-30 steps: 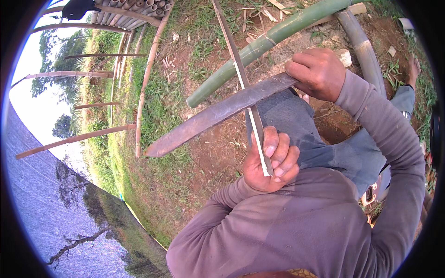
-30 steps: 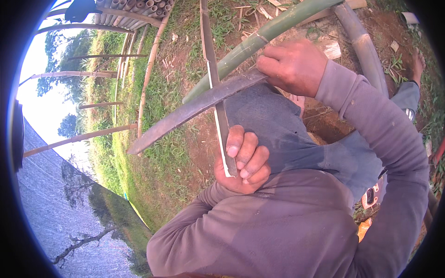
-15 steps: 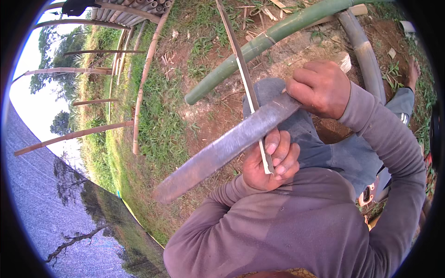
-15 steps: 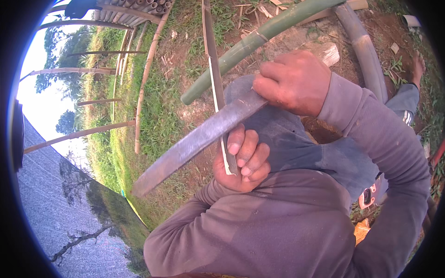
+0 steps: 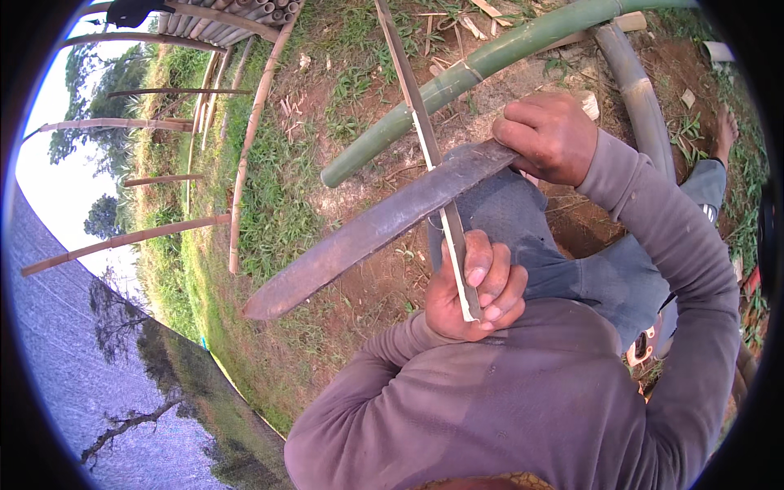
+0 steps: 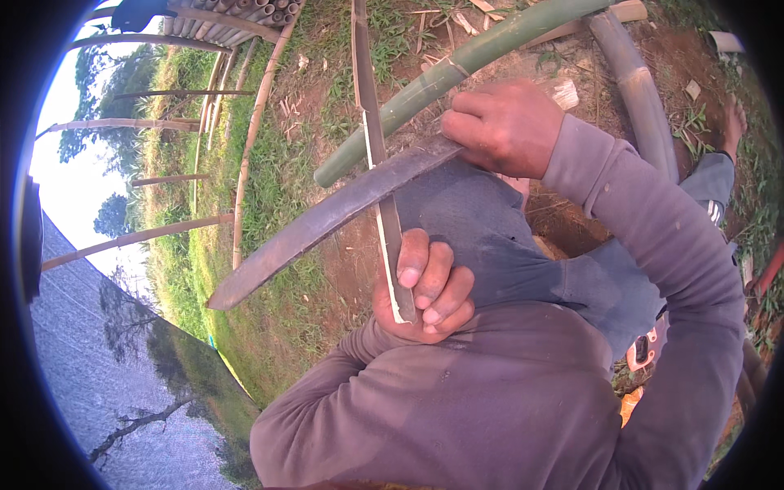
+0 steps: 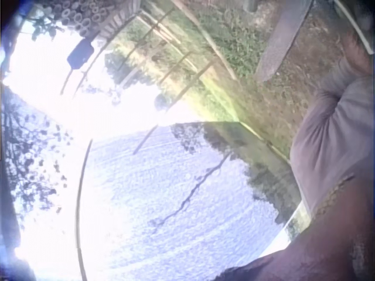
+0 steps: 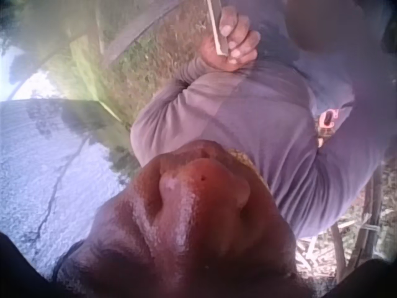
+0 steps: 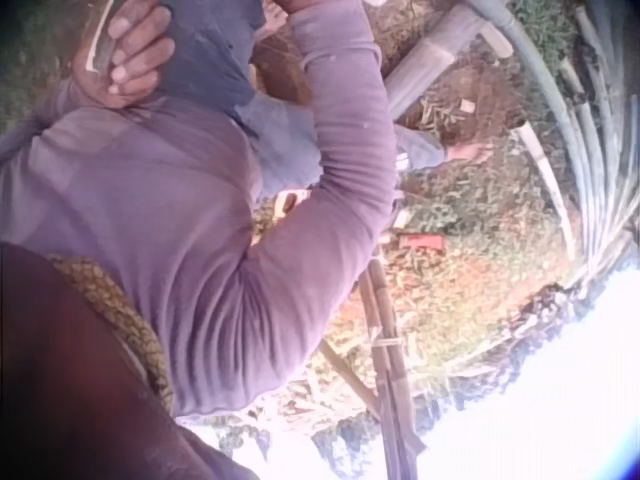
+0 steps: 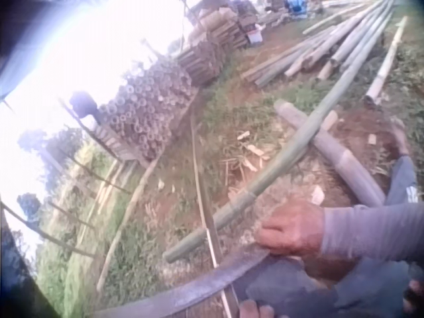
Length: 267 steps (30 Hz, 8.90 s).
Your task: The person measures and cuts bamboo poles using a tape measure, saw, and knife. They split the bamboo into strips, shave them down, and measure the resulting pieces before placing them aside.
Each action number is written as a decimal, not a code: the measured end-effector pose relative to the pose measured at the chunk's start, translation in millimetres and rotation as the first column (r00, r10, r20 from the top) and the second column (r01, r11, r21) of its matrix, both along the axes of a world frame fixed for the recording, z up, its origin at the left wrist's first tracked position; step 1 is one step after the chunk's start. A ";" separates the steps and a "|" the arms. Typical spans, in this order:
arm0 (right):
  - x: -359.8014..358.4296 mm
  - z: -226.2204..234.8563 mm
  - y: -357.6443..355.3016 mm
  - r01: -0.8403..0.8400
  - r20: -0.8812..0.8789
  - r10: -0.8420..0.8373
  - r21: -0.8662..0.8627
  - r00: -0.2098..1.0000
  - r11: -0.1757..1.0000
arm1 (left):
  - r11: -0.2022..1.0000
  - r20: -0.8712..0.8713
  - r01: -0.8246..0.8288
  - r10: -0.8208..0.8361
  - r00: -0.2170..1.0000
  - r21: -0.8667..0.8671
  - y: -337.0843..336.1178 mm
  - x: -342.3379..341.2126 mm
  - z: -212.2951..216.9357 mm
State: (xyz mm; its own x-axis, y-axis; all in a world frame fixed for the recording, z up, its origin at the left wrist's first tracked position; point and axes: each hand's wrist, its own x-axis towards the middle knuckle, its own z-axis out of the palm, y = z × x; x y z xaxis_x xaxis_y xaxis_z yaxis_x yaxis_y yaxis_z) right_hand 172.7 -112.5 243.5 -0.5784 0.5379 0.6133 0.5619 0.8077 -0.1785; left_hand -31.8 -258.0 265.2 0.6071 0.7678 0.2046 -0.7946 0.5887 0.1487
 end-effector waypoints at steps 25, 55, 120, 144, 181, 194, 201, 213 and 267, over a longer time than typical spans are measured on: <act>42.4 40.3 -112.8 0.029 -0.219 -0.137 -0.436 0.966 0.900 | 0.988 -0.532 -0.057 -0.028 0.847 -0.143 -0.5 22.8 17.3; 187.5 44.5 -245.9 -0.074 -0.307 -0.861 -0.950 0.406 0.304 | 0.456 -0.552 0.312 0.712 0.434 0.834 51.7 121.7 24.4; 266.1 -119.8 -418.9 0.147 0.040 -0.800 -0.976 -0.599 -0.159 | -0.397 -0.492 0.881 0.731 0.474 0.258 37.3 387.3 -159.0; 286.7 -121.6 -439.0 0.120 0.026 -0.725 -0.982 -0.688 -0.148 | -0.549 -0.152 0.756 0.764 0.627 0.357 25.8 364.0 -201.7; 267.4 -111.3 -468.3 0.162 0.010 -0.949 -0.985 -0.315 -0.064 | -0.541 -0.112 0.793 0.802 0.586 0.280 15.7 359.9 -192.9; 277.4 -134.8 -474.1 0.197 -0.001 -0.920 -0.977 -0.392 -0.083 | -0.438 -0.358 0.868 0.791 0.496 0.235 21.5 379.4 -167.2; 284.5 -142.7 -467.6 0.097 0.013 -0.817 -0.992 -0.576 -0.085 | -0.414 -0.392 0.892 0.801 0.452 0.183 26.7 387.7 -168.4; 258.9 -156.5 -439.6 0.241 -0.026 -0.907 -0.967 -0.421 -0.084 | -0.396 -0.453 0.883 0.758 0.469 0.251 34.7 391.1 -172.2; 277.7 -101.2 -440.5 0.061 0.118 -0.857 -0.983 -0.501 -0.171 | -0.413 -0.307 0.856 0.809 0.501 0.310 18.1 375.5 -172.9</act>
